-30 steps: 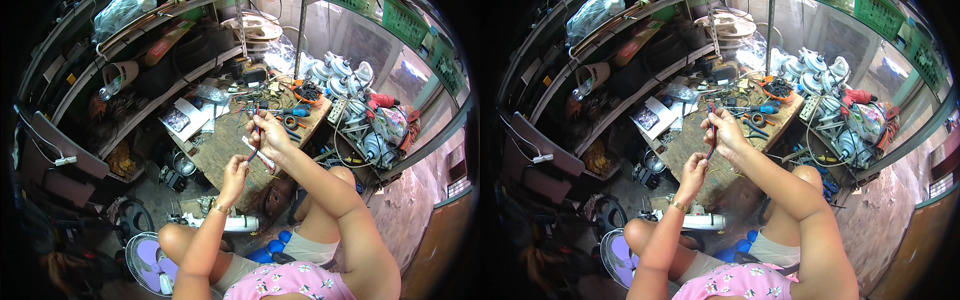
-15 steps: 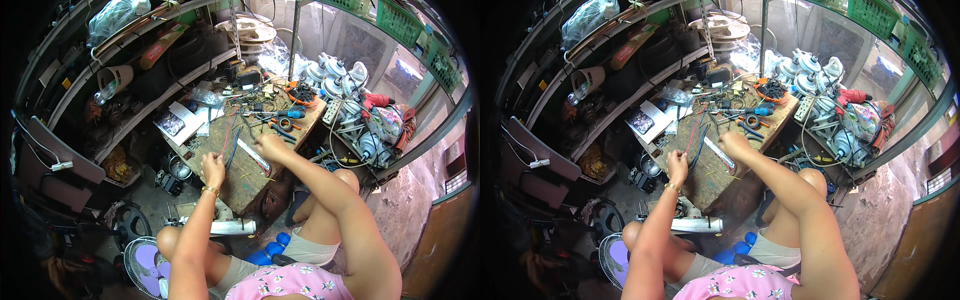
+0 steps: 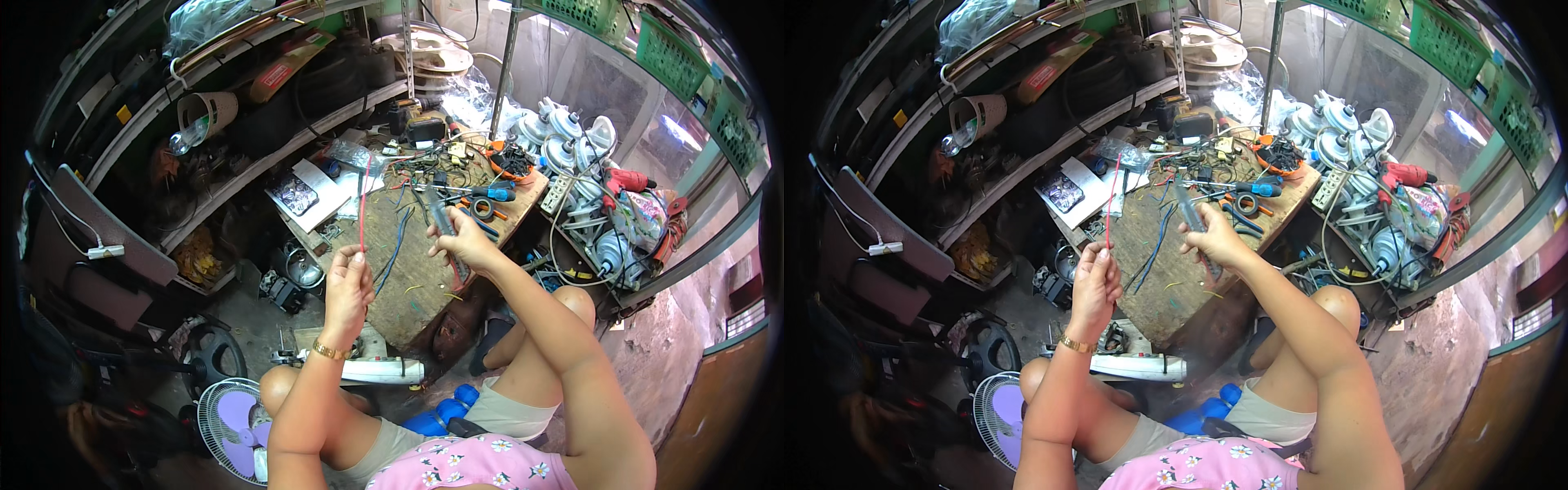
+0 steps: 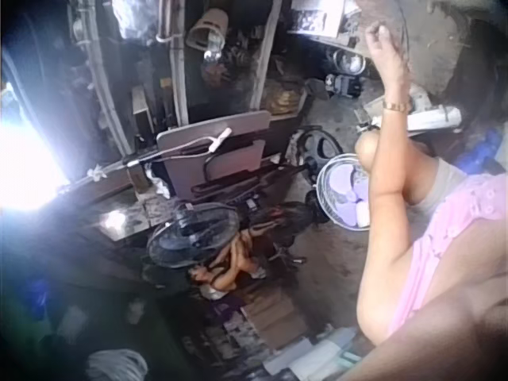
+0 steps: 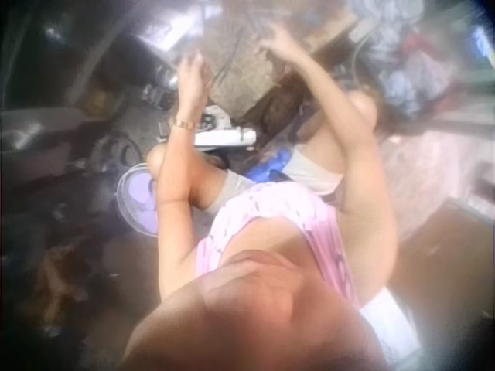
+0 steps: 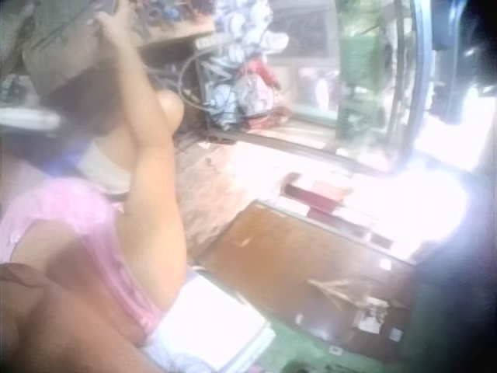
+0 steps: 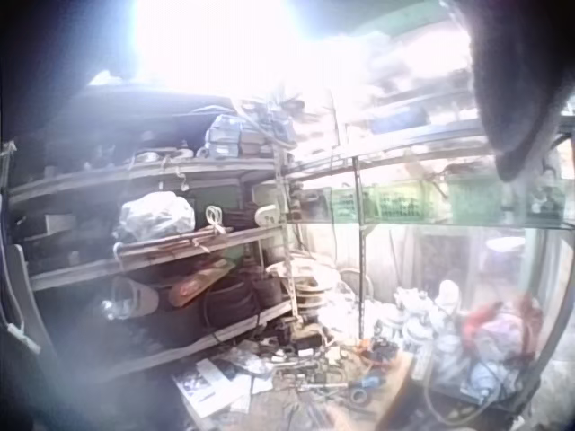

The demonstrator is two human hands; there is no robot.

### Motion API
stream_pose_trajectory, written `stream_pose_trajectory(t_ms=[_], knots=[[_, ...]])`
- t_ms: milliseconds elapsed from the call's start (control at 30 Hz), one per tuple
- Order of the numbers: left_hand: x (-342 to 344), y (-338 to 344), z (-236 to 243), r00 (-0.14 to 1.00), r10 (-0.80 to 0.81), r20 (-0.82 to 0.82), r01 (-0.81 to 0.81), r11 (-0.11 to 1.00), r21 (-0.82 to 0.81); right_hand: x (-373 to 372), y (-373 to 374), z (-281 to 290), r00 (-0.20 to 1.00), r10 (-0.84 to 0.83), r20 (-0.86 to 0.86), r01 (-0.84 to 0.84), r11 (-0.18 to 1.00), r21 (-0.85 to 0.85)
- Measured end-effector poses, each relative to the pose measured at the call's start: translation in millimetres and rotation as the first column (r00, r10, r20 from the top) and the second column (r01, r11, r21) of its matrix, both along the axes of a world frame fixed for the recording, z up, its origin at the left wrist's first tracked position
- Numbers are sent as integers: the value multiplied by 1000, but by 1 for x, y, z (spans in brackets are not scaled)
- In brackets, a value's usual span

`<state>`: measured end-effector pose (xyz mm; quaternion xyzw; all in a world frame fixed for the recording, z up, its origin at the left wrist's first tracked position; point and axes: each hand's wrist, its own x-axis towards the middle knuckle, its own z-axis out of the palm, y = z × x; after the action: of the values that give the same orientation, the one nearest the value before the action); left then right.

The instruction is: The person uses a pair of pliers and a blade to strip the insulation off several colored wires and then crimps a metal connector onto the ends of the wires.

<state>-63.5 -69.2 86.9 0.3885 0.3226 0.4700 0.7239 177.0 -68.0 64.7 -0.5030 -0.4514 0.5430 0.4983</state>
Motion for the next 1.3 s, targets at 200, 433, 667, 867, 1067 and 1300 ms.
stream_pose_trajectory(t_ms=[200,433,667,867,1067,1300], knots=[[13,-28,13,990,-128,-52,132,989,72,-6,1,46,917,-121,-380,192,969,153],[24,-40,12,977,-194,-90,204,972,118,-3,4,62,900,-284,-331,349,924,156],[19,-17,-15,930,95,-355,49,926,375,9,-16,70,814,83,-574,-39,995,88],[19,-24,0,942,-150,-301,199,970,140,24,-20,70,940,-134,-313,172,980,96],[28,-44,20,979,-201,-42,201,980,-14,14,-36,75,967,-110,-228,156,968,194],[22,-36,17,991,-134,19,134,991,-29,-33,-47,53,932,278,-234,-256,959,119]])
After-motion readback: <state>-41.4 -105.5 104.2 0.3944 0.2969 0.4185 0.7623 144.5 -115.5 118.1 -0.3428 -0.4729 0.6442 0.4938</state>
